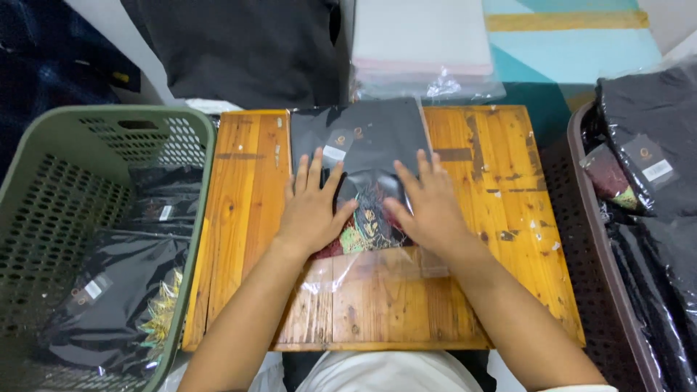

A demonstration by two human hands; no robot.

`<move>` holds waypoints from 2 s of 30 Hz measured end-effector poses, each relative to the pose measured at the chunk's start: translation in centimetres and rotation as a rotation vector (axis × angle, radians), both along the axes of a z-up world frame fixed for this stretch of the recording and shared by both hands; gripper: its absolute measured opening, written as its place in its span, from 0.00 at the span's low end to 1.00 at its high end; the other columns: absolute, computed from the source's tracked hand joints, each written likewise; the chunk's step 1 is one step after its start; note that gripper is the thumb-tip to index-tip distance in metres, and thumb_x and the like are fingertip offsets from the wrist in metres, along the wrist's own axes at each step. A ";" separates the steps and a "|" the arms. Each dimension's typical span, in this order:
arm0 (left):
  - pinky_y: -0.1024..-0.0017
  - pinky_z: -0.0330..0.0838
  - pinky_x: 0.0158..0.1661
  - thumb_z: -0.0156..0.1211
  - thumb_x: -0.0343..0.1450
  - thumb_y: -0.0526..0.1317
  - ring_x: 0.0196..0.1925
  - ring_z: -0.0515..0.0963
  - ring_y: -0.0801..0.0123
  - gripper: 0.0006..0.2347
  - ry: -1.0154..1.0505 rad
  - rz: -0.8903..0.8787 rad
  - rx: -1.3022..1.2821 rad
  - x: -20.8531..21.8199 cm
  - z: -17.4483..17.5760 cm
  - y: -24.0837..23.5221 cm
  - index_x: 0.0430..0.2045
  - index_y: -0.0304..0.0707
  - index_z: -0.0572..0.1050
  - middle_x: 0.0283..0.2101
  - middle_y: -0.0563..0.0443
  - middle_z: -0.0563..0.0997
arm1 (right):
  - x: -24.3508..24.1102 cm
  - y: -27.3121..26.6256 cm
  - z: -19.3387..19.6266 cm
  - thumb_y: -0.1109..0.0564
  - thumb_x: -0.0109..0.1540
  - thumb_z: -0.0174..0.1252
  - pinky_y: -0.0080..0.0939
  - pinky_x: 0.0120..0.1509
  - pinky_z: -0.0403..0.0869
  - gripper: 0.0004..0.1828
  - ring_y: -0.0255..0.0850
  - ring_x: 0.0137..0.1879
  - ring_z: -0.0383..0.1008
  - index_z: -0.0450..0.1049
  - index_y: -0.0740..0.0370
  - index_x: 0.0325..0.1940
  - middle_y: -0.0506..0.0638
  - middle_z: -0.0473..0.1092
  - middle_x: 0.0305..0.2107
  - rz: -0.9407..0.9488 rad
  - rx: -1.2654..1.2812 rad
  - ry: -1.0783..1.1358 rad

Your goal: Packaging folded shirts into clear plastic bags at a workstation.

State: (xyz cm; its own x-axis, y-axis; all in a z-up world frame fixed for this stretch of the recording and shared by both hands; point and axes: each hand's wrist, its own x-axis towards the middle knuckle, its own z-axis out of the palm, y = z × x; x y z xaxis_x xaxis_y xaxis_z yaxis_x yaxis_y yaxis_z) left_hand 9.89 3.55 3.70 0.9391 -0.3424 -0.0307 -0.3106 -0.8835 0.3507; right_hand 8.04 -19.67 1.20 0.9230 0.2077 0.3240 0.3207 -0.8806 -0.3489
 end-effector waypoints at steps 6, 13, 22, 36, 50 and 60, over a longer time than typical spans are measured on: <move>0.38 0.33 0.71 0.45 0.69 0.70 0.80 0.34 0.45 0.39 0.203 0.056 0.084 0.4 -1.1 0.9 0.75 0.57 0.51 0.79 0.38 0.38 | 1.3 0.5 -1.9 0.22 0.65 0.39 0.66 0.81 0.39 0.45 0.64 0.82 0.34 0.46 0.37 0.82 0.63 0.40 0.77 -0.053 -0.280 0.489; 0.33 0.36 0.68 0.43 0.67 0.74 0.81 0.35 0.49 0.41 0.248 0.038 0.201 0.8 -1.4 1.1 0.75 0.65 0.46 0.79 0.42 0.37 | 1.4 0.4 -2.6 0.19 0.62 0.43 0.63 0.81 0.42 0.46 0.60 0.82 0.38 0.48 0.32 0.81 0.59 0.42 0.78 -0.088 -0.280 0.415; 0.31 0.49 0.64 0.53 0.73 0.58 0.76 0.47 0.37 0.31 0.295 0.171 0.109 -0.2 -0.1 3.8 0.72 0.59 0.56 0.76 0.36 0.45 | 1.1 -0.5 -2.0 0.22 0.62 0.47 0.68 0.80 0.40 0.47 0.60 0.82 0.37 0.48 0.36 0.81 0.61 0.43 0.77 -0.091 -0.190 0.466; 0.46 0.76 0.43 0.64 0.65 0.37 0.44 0.84 0.37 0.25 0.520 0.314 -0.215 -8.6 -0.9 7.7 0.58 0.59 0.68 0.34 0.41 0.86 | -2.4 6.0 -3.4 0.42 0.66 0.55 0.49 0.47 0.65 0.14 0.46 0.43 0.72 0.75 0.50 0.35 0.44 0.73 0.34 0.714 0.060 0.099; 0.74 0.79 0.38 0.53 0.64 0.23 0.36 0.81 0.68 0.14 0.396 0.301 -1.210 -11.3 -6.5 9.0 0.41 0.27 0.80 0.34 0.43 0.81 | -4.9 11.0 -3.6 0.49 0.68 0.54 0.47 0.48 0.68 0.11 0.47 0.43 0.75 0.77 0.55 0.39 0.48 0.73 0.31 0.735 0.169 0.190; 0.77 0.69 0.27 0.70 0.66 0.32 0.26 0.71 0.74 0.04 -0.001 0.322 -0.966 -11.1 -5.8 7.9 0.32 0.41 0.85 0.32 0.50 0.77 | -4.3 10.8 -0.8 0.57 0.65 0.56 0.50 0.47 0.73 0.09 0.54 0.39 0.79 0.81 0.61 0.42 0.55 0.77 0.27 0.557 0.525 0.514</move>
